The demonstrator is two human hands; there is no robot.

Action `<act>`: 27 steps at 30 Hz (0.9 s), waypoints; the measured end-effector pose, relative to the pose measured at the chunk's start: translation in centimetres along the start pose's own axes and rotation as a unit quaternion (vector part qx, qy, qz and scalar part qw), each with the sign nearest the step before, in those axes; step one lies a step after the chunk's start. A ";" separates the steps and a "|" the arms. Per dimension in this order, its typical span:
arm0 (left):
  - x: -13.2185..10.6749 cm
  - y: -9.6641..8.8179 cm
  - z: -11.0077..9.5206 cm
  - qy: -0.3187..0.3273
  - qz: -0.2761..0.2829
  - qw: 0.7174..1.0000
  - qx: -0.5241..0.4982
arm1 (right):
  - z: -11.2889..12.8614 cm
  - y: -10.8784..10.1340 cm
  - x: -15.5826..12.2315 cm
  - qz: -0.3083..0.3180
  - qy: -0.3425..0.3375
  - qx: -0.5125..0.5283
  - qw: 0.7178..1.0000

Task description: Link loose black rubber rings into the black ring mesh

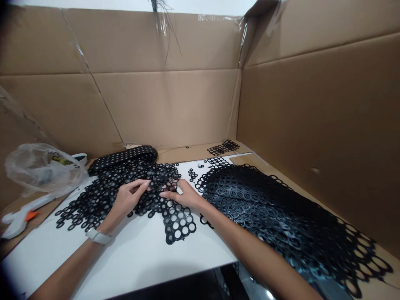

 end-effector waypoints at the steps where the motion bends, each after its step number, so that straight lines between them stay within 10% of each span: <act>1: 0.0 0.0 0.1 -0.006 -0.002 1.000 -0.004 | 0.1 0.0 0.0 0.000 0.003 -0.001 1.000; 11: 0.3 -0.3 0.3 -0.060 -0.027 0.998 -0.005 | 1.1 -0.3 0.2 0.025 -0.012 -0.002 1.000; 20: 1.7 -7.6 2.7 -0.070 -0.190 0.968 0.149 | 0.2 -1.8 0.6 -0.033 -0.008 -0.007 0.999; 27: 0.6 -4.0 -0.4 0.053 -0.136 0.971 0.188 | -0.6 -1.7 1.2 0.026 0.004 0.037 0.999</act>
Point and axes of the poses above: each hand's wrist, its own x-axis towards the middle knuckle, its own y-axis out of the palm, z = x × y, the point moved 3 cm from there along x, towards the middle knuckle, and after that the axes turned 1 degree about x, right-handed, at the moved point
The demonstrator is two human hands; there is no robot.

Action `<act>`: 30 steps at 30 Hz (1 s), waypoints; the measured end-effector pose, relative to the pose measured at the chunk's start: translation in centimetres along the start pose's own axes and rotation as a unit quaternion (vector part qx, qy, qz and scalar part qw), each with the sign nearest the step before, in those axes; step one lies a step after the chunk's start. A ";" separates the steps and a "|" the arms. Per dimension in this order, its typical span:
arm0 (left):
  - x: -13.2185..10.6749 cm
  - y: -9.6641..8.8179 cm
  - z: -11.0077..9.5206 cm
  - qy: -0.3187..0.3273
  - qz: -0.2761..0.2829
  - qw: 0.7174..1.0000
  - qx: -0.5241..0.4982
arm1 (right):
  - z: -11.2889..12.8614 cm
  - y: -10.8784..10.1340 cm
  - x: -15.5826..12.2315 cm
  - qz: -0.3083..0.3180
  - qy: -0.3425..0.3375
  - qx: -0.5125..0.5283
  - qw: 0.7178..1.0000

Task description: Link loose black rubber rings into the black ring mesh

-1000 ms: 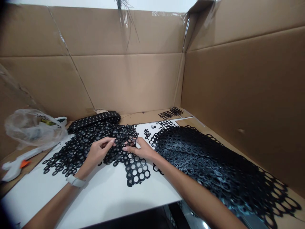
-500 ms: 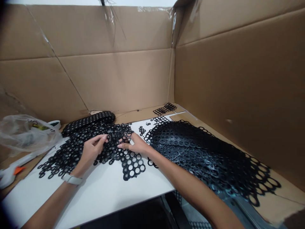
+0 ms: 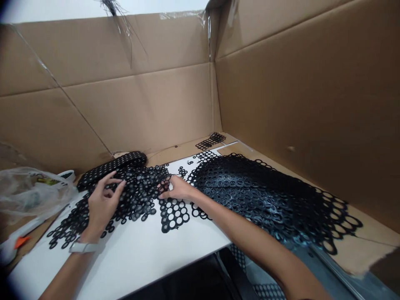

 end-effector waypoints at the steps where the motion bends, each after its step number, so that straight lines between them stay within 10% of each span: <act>1: -0.4 0.6 -0.9 0.031 0.031 0.999 -0.015 | -0.1 0.0 0.1 0.003 0.001 0.006 1.000; 7: -3.0 3.9 -3.3 0.133 0.216 0.965 -0.062 | -0.3 0.3 0.3 0.015 0.022 0.085 0.996; 16: -3.7 4.9 -3.1 0.027 0.208 0.965 -0.156 | 0.7 0.4 -0.3 0.046 0.054 0.173 0.982; 30: -3.5 4.7 -2.8 0.049 0.229 0.964 -0.129 | 0.6 0.5 -1.2 -0.006 -0.002 -0.085 0.996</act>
Point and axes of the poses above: each hand's wrist, its own x-axis towards the middle knuckle, its own y-axis out of the palm, z = x × y, the point moved 3 cm from there along x, towards the middle knuckle, and after that the axes turned 1 degree about x, right-handed, at the moved point
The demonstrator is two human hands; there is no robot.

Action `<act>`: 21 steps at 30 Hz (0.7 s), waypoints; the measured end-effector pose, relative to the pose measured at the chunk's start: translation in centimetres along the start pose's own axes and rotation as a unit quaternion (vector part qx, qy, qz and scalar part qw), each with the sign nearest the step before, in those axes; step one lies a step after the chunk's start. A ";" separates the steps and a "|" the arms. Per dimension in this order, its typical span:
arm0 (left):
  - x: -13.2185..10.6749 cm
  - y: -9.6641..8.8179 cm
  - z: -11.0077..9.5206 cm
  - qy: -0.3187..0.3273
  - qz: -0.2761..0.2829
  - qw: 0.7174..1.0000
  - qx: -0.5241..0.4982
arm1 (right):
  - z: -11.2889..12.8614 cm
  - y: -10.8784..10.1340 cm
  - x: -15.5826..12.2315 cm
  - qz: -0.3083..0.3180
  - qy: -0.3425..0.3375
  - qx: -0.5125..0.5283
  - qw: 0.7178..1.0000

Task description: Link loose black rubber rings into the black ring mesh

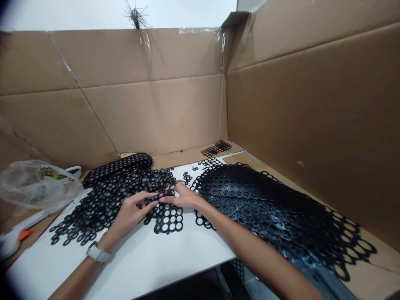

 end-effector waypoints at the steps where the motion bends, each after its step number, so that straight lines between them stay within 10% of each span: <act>1: 0.0 0.0 0.1 0.000 0.013 1.000 0.000 | -0.1 0.1 0.1 -0.001 -0.009 -0.009 1.000; 10: 0.2 -0.6 -0.5 -0.021 0.031 0.999 -0.002 | 0.3 0.6 0.2 0.006 -0.106 -0.090 0.990; 17: 0.6 -0.4 0.5 -0.142 -0.046 0.988 -0.045 | 0.2 1.0 0.4 0.007 -0.150 -0.109 0.983; 21: 0.7 -3.5 2.4 -0.190 -0.136 0.972 -0.021 | -0.1 0.6 0.3 -0.007 -0.142 -0.104 0.984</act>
Point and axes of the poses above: each hand's wrist, its own x-axis towards the middle knuckle, its own y-axis out of the palm, z = x × y, the point moved 3 cm from there along x, towards the middle knuckle, and after that the axes turned 1 degree about x, right-handed, at the moved point
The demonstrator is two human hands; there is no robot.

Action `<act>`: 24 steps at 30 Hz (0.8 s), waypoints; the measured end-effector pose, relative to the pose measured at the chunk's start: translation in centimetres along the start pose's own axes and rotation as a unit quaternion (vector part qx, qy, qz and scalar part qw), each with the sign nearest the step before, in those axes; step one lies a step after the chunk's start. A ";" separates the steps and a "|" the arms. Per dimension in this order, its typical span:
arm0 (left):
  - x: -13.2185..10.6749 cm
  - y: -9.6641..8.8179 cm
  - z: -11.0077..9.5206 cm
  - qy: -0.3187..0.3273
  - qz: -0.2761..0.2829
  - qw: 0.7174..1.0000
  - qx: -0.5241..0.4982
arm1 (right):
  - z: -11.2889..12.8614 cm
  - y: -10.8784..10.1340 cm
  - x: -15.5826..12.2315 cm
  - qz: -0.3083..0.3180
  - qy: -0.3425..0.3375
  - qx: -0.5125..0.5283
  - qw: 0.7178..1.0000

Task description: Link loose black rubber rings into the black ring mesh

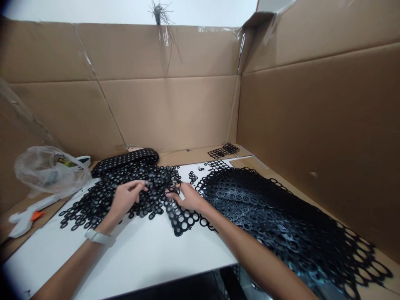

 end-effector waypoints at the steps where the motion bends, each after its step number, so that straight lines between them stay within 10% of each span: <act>1: 0.4 -1.1 0.4 -0.006 -0.027 1.000 0.008 | -0.1 -0.1 0.0 -0.003 0.008 0.005 1.000; 6: 1.4 -3.6 1.4 0.010 -0.066 0.997 0.034 | 0.0 -0.5 0.0 -0.020 0.077 0.040 0.996; 15: -2.5 3.2 -2.1 0.033 0.176 0.977 -0.119 | 0.5 -0.5 -0.3 -0.018 0.193 0.147 0.970; 24: -1.3 2.4 -0.9 -0.012 0.065 0.980 -0.189 | -0.3 -0.8 0.3 0.027 0.191 0.273 0.942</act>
Point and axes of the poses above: each hand's wrist, its own x-axis towards the middle knuckle, its own y-axis out of the palm, z = x × y, the point moved 3 cm from there along x, towards the middle knuckle, and after that the axes turned 1 degree about x, right-handed, at the moved point
